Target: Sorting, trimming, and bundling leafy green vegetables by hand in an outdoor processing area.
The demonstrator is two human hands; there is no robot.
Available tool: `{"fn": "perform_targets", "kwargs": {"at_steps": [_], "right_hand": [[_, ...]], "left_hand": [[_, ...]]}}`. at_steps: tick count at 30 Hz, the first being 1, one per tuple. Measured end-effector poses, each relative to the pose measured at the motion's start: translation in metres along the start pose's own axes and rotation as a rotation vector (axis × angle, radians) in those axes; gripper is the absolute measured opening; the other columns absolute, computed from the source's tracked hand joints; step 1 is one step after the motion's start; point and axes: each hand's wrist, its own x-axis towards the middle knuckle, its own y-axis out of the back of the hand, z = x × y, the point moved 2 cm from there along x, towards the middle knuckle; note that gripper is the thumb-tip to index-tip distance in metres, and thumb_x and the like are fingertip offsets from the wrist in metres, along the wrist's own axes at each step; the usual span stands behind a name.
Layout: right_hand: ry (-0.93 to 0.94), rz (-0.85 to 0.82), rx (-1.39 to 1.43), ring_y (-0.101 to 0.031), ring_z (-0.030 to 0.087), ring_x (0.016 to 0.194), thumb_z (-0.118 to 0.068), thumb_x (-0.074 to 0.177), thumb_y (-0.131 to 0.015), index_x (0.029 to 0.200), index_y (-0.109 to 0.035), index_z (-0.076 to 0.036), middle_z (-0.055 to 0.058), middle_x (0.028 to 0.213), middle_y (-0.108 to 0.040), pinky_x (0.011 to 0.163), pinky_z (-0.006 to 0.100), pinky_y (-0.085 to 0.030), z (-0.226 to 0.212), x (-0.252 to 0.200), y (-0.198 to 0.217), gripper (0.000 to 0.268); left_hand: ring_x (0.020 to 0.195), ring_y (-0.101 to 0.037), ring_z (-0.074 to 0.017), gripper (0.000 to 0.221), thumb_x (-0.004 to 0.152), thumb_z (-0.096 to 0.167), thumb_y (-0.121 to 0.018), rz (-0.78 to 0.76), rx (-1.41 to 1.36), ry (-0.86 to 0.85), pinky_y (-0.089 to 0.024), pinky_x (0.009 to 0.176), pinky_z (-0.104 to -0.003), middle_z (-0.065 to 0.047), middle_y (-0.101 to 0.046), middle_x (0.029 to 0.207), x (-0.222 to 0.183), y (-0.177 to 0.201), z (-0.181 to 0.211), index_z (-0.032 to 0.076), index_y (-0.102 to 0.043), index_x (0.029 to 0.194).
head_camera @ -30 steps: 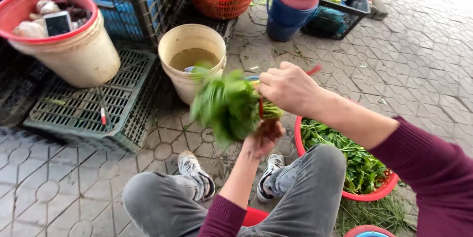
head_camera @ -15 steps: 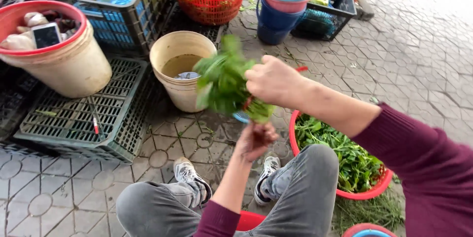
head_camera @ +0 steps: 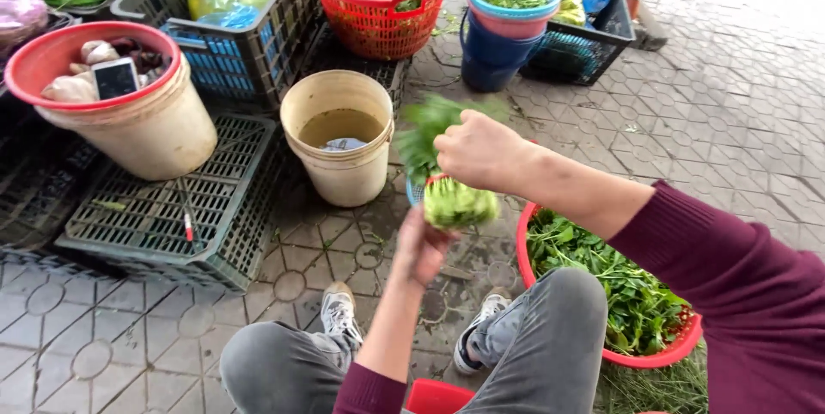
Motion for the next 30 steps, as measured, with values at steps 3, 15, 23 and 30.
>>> {"fn": "perform_targets", "kwargs": {"at_steps": [3,15,23,30], "right_hand": [[-0.044,0.139,0.023,-0.064,0.024,0.064,-0.026,0.09,-0.075,0.079,-0.065,-0.023,-0.003,0.081,-0.058,0.065,0.043,-0.043,0.002,-0.005,0.014,0.015],[-0.039,-0.082,0.07,-0.07,0.014,0.067,-0.028,0.097,-0.069,0.075,-0.058,-0.032,-0.016,0.078,-0.056,0.062,0.036,-0.052,0.008,-0.019,0.0,0.026],[-0.162,0.122,0.264,-0.069,0.019,0.088,-0.049,0.109,-0.063,0.098,-0.064,-0.021,-0.005,0.099,-0.063,0.07,0.035,-0.048,0.004,-0.023,0.03,0.03],[-0.137,-0.002,0.429,-0.071,0.03,0.079,-0.041,0.097,-0.073,0.095,-0.067,-0.017,-0.001,0.092,-0.061,0.07,0.044,-0.058,0.009,-0.036,0.024,0.025]], "left_hand": [[0.083,-0.082,-0.0402,0.055,0.1,0.068,-0.074,-0.056,0.033,0.358,-0.061,0.075,-0.047,-0.02,-0.08,0.087,-0.033,-0.031,-0.024,0.016,-0.073,0.086],[0.124,-0.075,-0.0389,0.05,0.105,0.036,-0.075,-0.117,-0.05,0.103,-0.061,0.109,-0.062,-0.02,-0.072,0.146,0.002,-0.01,0.017,0.023,-0.064,0.152],[0.097,-0.069,-0.0363,0.043,0.105,0.056,-0.067,-0.427,-0.32,0.313,-0.056,0.107,-0.065,-0.024,-0.079,0.107,-0.033,-0.083,-0.003,0.02,-0.086,0.116],[0.118,-0.075,-0.0525,0.082,0.1,0.079,-0.063,-0.074,-0.254,0.362,-0.057,0.105,-0.074,-0.027,-0.077,0.134,-0.011,-0.085,0.052,0.008,-0.077,0.137]]}}
